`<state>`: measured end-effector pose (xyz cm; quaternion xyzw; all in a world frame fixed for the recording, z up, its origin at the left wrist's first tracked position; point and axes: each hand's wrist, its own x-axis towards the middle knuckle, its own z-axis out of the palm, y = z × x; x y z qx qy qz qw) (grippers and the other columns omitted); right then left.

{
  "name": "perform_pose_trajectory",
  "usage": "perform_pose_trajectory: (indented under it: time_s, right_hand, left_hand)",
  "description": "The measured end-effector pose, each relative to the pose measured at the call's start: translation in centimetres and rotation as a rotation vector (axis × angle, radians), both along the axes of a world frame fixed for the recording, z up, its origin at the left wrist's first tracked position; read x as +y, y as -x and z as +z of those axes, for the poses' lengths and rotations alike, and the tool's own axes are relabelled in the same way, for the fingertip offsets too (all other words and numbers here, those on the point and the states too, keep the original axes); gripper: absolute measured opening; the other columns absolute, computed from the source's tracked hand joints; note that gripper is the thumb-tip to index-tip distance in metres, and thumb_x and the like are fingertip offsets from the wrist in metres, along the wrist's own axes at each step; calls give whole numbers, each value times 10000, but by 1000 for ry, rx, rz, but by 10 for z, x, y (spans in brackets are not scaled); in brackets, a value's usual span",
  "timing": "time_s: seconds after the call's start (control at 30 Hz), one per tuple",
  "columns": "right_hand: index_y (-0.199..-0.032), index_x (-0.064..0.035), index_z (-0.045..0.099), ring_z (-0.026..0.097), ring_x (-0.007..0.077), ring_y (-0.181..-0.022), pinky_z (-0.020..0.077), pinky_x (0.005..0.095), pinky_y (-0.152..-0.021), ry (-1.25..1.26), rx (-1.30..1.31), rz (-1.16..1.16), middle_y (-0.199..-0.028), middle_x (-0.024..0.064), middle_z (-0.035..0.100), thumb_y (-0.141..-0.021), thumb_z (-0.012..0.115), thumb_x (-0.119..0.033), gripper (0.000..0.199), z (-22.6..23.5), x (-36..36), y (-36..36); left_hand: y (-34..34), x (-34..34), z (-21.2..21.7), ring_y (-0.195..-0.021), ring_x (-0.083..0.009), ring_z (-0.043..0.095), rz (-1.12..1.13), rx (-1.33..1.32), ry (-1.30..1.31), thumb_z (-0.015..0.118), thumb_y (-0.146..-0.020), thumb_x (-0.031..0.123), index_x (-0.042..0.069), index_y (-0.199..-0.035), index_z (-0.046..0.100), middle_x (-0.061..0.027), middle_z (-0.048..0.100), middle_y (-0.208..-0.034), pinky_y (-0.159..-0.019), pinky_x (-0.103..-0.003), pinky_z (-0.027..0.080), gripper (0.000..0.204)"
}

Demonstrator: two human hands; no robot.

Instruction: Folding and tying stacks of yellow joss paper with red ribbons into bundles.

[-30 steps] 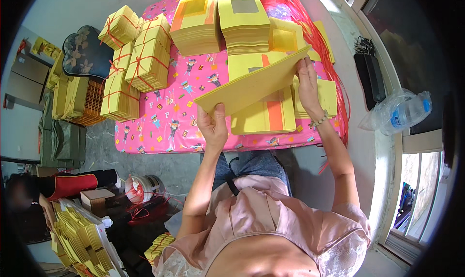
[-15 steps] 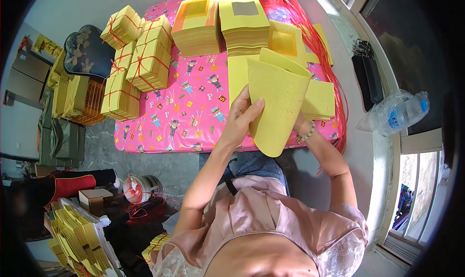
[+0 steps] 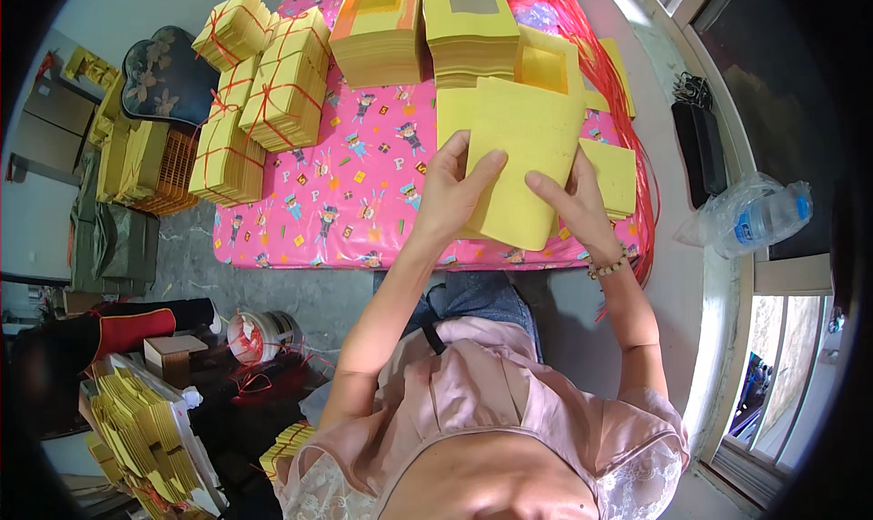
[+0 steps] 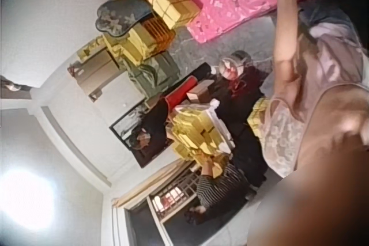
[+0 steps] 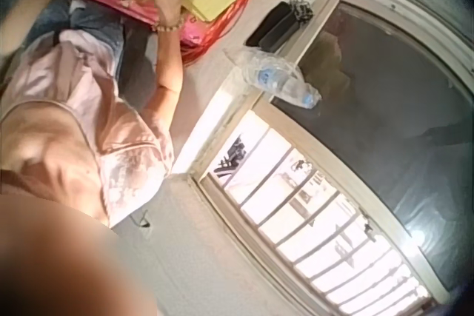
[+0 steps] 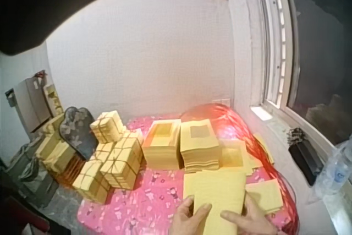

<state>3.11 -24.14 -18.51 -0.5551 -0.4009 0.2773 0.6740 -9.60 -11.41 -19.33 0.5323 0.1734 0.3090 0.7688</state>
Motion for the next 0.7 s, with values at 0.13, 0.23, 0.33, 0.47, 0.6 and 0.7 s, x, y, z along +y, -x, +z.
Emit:
perform_pose_trajectory:
  time_s: [0.13, 0.23, 0.33, 0.47, 0.6, 0.7]
  right_hand:
    - [-1387, 32, 431, 607, 172, -1132, 504, 306, -943, 133, 65, -8, -1266, 134, 607, -908, 701, -134, 573, 3, -3, -4]
    - [-1358, 44, 464, 629, 164, -1084, 517, 297, -917, 137, 109, 9, -1232, 131, 631, -916, 691, -144, 532, 2, -2, -6]
    - [-1331, 51, 497, 631, 158, -1079, 518, 297, -918, 130, 201, 29, -1218, 132, 640, -924, 681, -153, 492, -2, 0, -6]
    - [-1323, 57, 508, 635, 155, -1067, 521, 298, -912, 170, 284, 62, -1218, 129, 641, -934, 670, -174, 480, -4, -1, -8]
    - [-1318, 57, 518, 636, 150, -1064, 519, 289, -912, 201, 330, 76, -1216, 122, 643, -947, 660, -197, 472, -9, -1, -10]
    - [-1318, 59, 519, 635, 149, -1069, 516, 283, -916, 208, 373, 73, -1214, 120, 644, -951, 658, -201, 471, -11, -1, -11]
  left_hand:
    - [3, 1, 5, -1027, -108, 605, -50, 37, 33, 613, -993, 147, -23, -1352, 488, -77, 662, -1109, -872, -258, 491, 416]
    - [5, 4, 10, -1059, -125, 603, -65, 92, 68, 565, -1022, 205, -25, -1400, 442, -85, 647, -1142, -892, -271, 493, 459]
    - [4, 12, 5, -1093, -133, 602, -172, 96, 138, 527, -1041, 253, -19, -1396, 457, -90, 634, -1193, -920, -282, 491, 453]
    - [3, 15, 2, -1112, -135, 601, -253, 120, 221, 498, -1051, 248, -13, -1388, 470, -88, 621, -1236, -935, -279, 489, 427]
    - [2, 15, 1, -1122, -135, 601, -269, 113, 245, 484, -1057, 238, -12, -1370, 486, -80, 619, -1250, -941, -278, 492, 401]
    - [0, 15, -1, -1123, -138, 600, -267, 123, 255, 482, -1058, 240, -17, -1361, 489, -84, 617, -1251, -942, -279, 492, 398]
